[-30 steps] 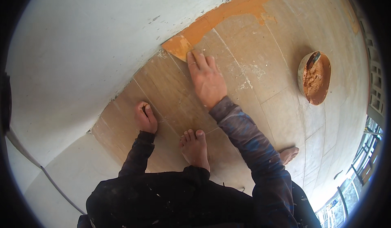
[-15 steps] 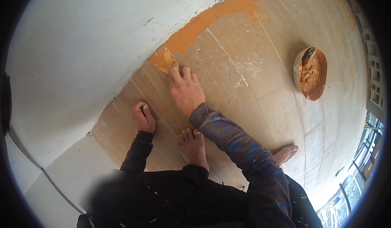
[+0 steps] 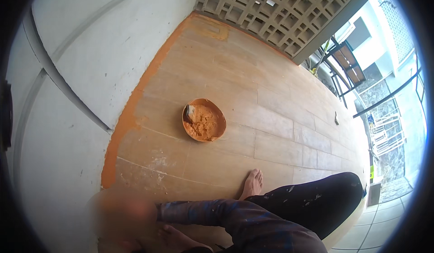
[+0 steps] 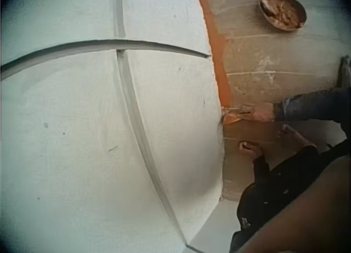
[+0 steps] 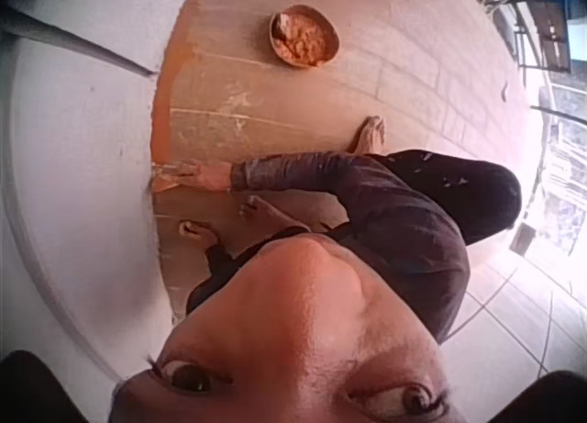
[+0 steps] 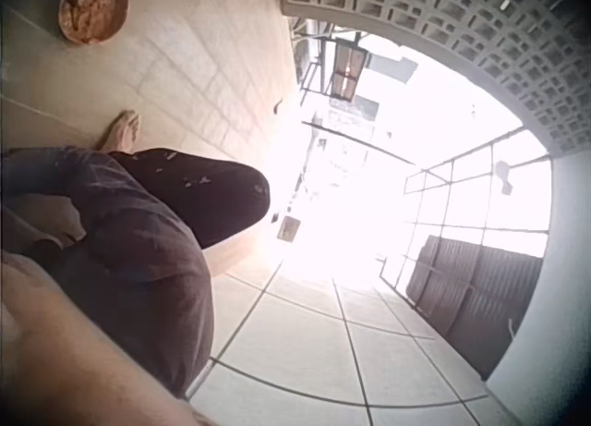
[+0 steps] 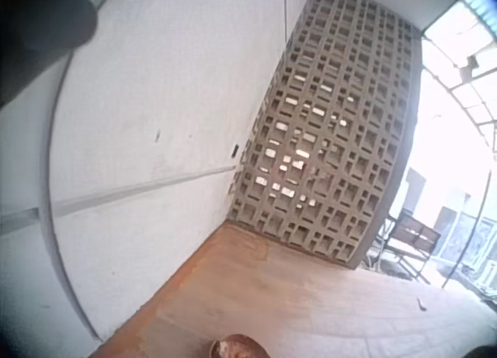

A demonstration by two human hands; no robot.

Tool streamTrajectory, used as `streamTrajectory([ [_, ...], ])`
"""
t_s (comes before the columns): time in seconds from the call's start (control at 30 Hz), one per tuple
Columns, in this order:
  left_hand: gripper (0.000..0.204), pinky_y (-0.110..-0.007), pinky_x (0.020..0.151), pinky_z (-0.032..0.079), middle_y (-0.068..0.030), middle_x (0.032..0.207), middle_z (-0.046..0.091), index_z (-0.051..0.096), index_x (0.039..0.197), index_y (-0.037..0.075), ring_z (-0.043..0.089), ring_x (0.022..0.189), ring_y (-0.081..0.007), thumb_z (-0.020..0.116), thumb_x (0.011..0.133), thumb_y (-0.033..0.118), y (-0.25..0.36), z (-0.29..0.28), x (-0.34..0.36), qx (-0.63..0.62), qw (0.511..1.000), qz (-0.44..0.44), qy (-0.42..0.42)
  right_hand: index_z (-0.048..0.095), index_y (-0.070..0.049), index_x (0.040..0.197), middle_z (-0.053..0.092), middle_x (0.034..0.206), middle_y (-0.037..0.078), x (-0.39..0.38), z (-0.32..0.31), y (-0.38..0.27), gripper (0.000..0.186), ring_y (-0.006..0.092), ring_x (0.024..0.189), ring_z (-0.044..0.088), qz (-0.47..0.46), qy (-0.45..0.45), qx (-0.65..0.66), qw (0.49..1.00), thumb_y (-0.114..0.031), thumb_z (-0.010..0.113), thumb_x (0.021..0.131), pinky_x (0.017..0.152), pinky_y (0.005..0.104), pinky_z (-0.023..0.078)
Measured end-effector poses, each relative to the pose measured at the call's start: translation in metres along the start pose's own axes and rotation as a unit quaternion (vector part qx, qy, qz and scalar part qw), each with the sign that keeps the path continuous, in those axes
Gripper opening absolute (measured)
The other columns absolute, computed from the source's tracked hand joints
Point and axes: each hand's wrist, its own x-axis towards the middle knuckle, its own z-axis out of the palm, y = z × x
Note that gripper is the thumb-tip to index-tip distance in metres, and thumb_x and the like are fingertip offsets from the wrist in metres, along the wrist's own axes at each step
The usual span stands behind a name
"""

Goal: The person applies orange grout material to the joint between a wall and floor tiles using a putty knife. They scrape the material along the gap and scoop additional grout from a small bowl.

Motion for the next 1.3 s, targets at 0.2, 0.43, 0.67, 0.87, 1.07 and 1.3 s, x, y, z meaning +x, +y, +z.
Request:
streamTrajectory([
  [0.2,0.051,-0.050,0.085,0.050,-0.0200,0.105,0.064,0.060,0.116,-0.004,0.062,0.093,-0.0367,0.044,0.109,0.044,0.014,-0.002,0.016,0.028,0.999,0.018,-0.009,0.054,-0.002,0.142,0.061,0.128,0.024,0.006,-0.025,0.010,0.051,0.0438,0.114,0.062,0.129,0.066,0.105,0.984,-0.009,0.059,0.091,0.095,0.0490,0.053],
  [0.43,0.051,-0.049,0.084,0.050,-0.0213,0.108,0.063,0.060,0.115,-0.004,0.062,0.093,-0.0371,0.043,0.110,0.044,-0.007,-0.011,0.019,0.014,0.997,0.051,0.049,0.062,-0.002,0.111,0.070,0.086,0.019,-0.004,-0.033,0.012,0.018,0.0390,0.083,0.069,0.118,0.113,0.211,0.964,-0.008,0.051,0.099,0.077,0.0466,0.054],
  [0.67,0.052,-0.045,0.082,0.051,-0.0195,0.107,0.063,0.059,0.116,-0.002,0.060,0.088,-0.0323,0.037,0.112,0.045,-0.011,-0.004,0.017,0.018,0.998,0.059,-0.015,0.061,-0.002,0.106,0.069,0.079,0.008,-0.019,-0.015,0.023,0.018,0.0215,0.066,0.069,0.203,0.099,0.346,0.911,-0.010,0.046,0.101,0.063,0.0388,0.056],
  [0.87,0.049,-0.043,0.084,0.051,-0.0160,0.112,0.063,0.058,0.124,0.001,0.062,0.093,-0.0314,0.035,0.112,0.042,-0.031,0.000,0.021,0.085,0.996,0.000,-0.019,0.057,-0.003,0.112,0.068,0.079,0.006,-0.025,-0.019,0.023,0.018,0.0145,0.057,0.065,0.214,0.090,0.445,0.865,-0.010,0.043,0.102,0.053,0.0329,0.055],
  [1.07,0.048,-0.041,0.084,0.051,-0.0126,0.121,0.066,0.061,0.129,0.006,0.064,0.096,-0.0285,0.041,0.109,0.045,-0.036,-0.001,0.038,0.091,0.995,-0.045,0.004,0.056,-0.002,0.112,0.068,0.078,0.007,-0.014,-0.017,0.024,0.019,0.0143,0.055,0.064,0.187,0.085,0.464,0.862,-0.009,0.041,0.102,0.052,0.0315,0.055],
  [1.3,0.055,-0.041,0.087,0.052,-0.0139,0.123,0.066,0.063,0.129,0.007,0.065,0.098,-0.0284,0.044,0.106,0.053,-0.007,-0.012,0.048,0.117,0.992,-0.050,-0.022,0.054,-0.001,0.109,0.067,0.079,0.006,-0.023,-0.012,0.025,0.017,0.0135,0.056,0.064,0.175,0.085,0.446,0.874,-0.008,0.040,0.102,0.053,0.0305,0.054],
])
